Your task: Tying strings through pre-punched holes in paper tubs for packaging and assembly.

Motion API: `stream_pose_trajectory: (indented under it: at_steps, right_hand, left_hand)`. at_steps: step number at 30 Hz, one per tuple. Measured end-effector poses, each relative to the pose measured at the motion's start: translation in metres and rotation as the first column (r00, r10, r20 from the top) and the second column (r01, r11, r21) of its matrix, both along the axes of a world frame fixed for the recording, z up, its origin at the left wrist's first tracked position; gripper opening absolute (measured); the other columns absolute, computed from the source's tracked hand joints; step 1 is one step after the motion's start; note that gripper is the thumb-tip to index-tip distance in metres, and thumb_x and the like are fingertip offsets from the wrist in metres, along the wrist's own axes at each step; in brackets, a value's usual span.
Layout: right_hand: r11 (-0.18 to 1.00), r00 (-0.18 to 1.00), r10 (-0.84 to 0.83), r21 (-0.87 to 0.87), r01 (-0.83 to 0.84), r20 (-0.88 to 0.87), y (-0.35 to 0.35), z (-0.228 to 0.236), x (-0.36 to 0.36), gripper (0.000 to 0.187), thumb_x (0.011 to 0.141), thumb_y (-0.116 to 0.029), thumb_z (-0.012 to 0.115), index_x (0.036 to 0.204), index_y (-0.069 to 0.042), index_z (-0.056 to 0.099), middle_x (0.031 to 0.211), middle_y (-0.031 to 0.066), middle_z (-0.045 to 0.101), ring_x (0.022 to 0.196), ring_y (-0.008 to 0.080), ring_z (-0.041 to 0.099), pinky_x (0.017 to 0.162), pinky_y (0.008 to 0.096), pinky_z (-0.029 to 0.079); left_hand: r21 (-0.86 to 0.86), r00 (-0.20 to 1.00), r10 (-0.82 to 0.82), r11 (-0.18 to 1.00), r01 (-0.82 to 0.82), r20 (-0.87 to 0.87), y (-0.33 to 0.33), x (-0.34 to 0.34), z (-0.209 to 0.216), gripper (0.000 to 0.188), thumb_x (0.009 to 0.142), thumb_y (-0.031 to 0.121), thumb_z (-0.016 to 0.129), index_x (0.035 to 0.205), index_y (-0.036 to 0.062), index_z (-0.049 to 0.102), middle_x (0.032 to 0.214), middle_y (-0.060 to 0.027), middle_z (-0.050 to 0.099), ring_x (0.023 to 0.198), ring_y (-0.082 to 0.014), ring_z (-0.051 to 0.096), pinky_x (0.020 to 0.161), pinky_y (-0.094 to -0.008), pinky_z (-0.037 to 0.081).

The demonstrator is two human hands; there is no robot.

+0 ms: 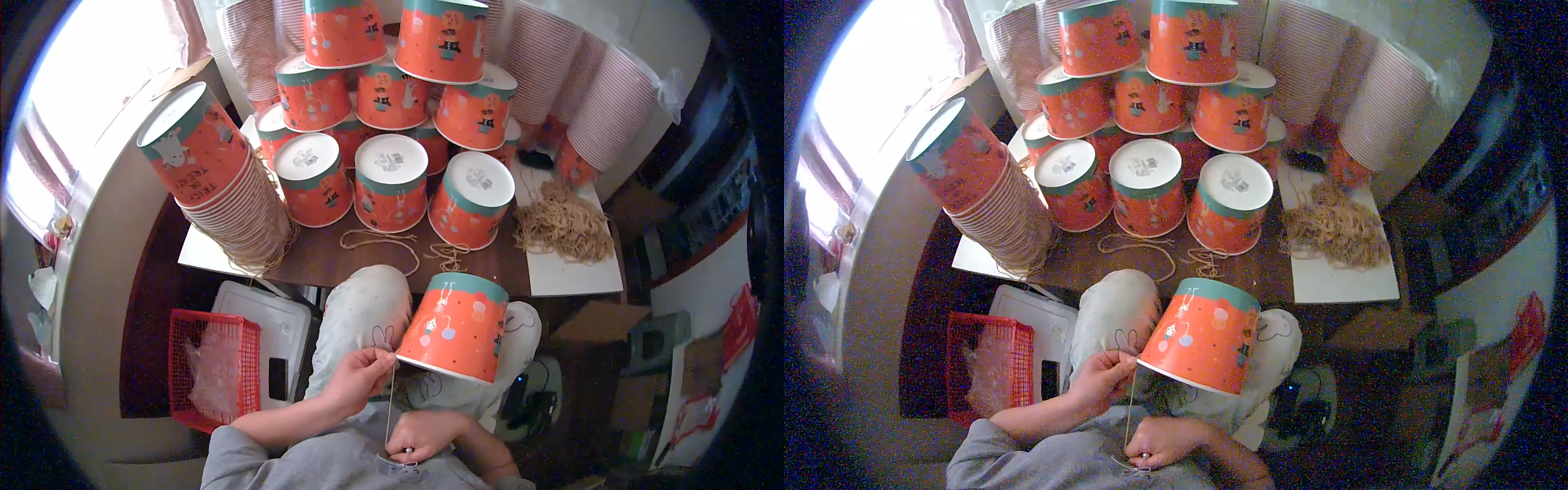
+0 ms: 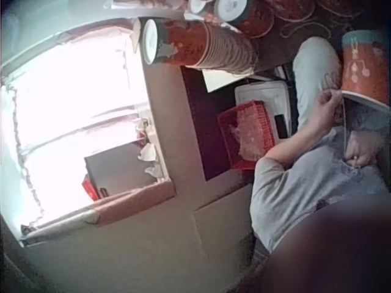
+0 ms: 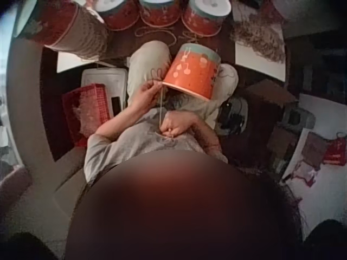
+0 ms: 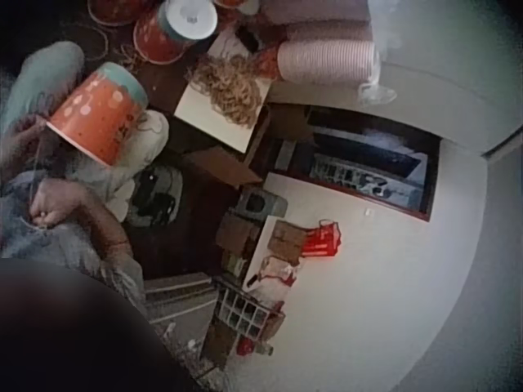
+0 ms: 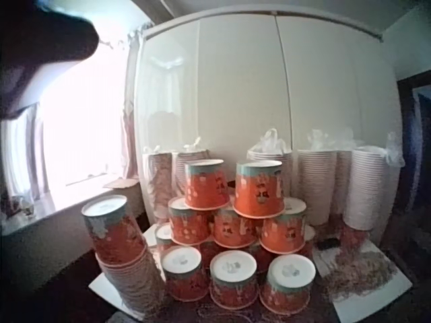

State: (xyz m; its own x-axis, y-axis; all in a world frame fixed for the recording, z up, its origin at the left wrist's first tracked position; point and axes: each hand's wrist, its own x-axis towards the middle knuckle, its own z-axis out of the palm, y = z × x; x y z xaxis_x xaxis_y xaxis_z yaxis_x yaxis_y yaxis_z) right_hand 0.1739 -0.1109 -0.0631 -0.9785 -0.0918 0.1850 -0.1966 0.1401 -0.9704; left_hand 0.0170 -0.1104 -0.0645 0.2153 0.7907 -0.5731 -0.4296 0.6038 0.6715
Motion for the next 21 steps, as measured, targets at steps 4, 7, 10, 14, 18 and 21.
stream_pose_trajectory:
  at_steps: [4, 7, 10, 14, 18, 21]
  right_hand:
    - [1.000, 1.000, -0.010, 0.024, 0.010, 0.000, -0.002, 0.002, 0.004, 0.020, 0.076, -0.015, 0.050, 0.063, -0.002, 0.043, 0.055, 0.0124, 0.046, 0.052, 0.0295, 0.048, 0.049, 0.0361, 0.037]
    - [0.988, 0.993, -0.115, 0.105, 0.116, -0.015, -0.005, 0.002, 0.012, 0.022, 0.080, -0.017, 0.049, 0.064, -0.002, 0.045, 0.057, 0.0123, 0.047, 0.053, 0.0295, 0.048, 0.049, 0.0360, 0.038]
    - [0.980, 0.988, -0.154, 0.125, 0.152, 0.004, -0.003, 0.013, 0.020, 0.022, 0.083, -0.018, 0.048, 0.067, -0.002, 0.048, 0.059, 0.0122, 0.048, 0.055, 0.0293, 0.049, 0.050, 0.0358, 0.039]
    - [0.974, 0.982, -0.189, 0.132, 0.184, 0.029, -0.003, 0.019, 0.026, 0.021, 0.083, -0.019, 0.049, 0.069, -0.002, 0.050, 0.060, 0.0123, 0.049, 0.057, 0.0286, 0.051, 0.050, 0.0352, 0.039]
    - [0.947, 0.961, -0.274, 0.166, 0.276, -0.036, -0.003, 0.023, 0.036, 0.016, 0.081, -0.017, 0.052, 0.072, -0.004, 0.055, 0.061, 0.0099, 0.052, 0.057, 0.0263, 0.053, 0.050, 0.0335, 0.041]
    - [0.922, 0.939, -0.337, 0.180, 0.343, -0.066, -0.001, 0.042, 0.044, 0.012, 0.080, -0.016, 0.053, 0.076, -0.005, 0.058, 0.062, 0.0079, 0.054, 0.058, 0.0244, 0.054, 0.051, 0.0323, 0.043]
  left_hand:
    - [0.109, 0.972, -0.091, 0.987, 0.117, -0.218, 0.002, -0.005, 0.004, 0.015, 0.085, 0.020, 0.054, 0.080, 0.0060, 0.055, 0.063, 0.0019, 0.049, 0.050, -0.0045, 0.042, 0.042, -0.0190, 0.031]
    - [0.356, 0.831, -0.063, 0.884, 0.304, -0.553, 0.002, -0.015, 0.000, 0.015, 0.083, 0.019, 0.056, 0.081, 0.0046, 0.055, 0.066, -0.0025, 0.055, 0.055, -0.0092, 0.051, 0.046, -0.0232, 0.040]
    - [0.585, 0.605, 0.218, 0.629, 0.512, -0.765, 0.006, -0.020, -0.004, 0.011, 0.080, 0.015, 0.058, 0.082, 0.0050, 0.055, 0.071, -0.0067, 0.057, 0.060, -0.0182, 0.057, 0.051, -0.0291, 0.046]
    - [0.545, 0.379, 0.406, 0.462, 0.700, -0.832, 0.014, -0.020, 0.006, 0.009, 0.075, 0.010, 0.059, 0.083, 0.0073, 0.056, 0.081, -0.0088, 0.056, 0.067, -0.0282, 0.057, 0.056, -0.0349, 0.048]
    - [0.541, 0.365, 0.427, 0.430, 0.722, -0.827, 0.023, -0.020, 0.013, 0.011, 0.074, 0.010, 0.059, 0.084, 0.0072, 0.055, 0.084, -0.0081, 0.055, 0.068, -0.0267, 0.058, 0.057, -0.0351, 0.048]
    - [0.626, 0.416, 0.502, 0.384, 0.679, -0.758, 0.031, -0.016, 0.025, 0.013, 0.074, 0.013, 0.060, 0.085, 0.0071, 0.055, 0.084, -0.0082, 0.055, 0.068, -0.0263, 0.058, 0.058, -0.0351, 0.048]
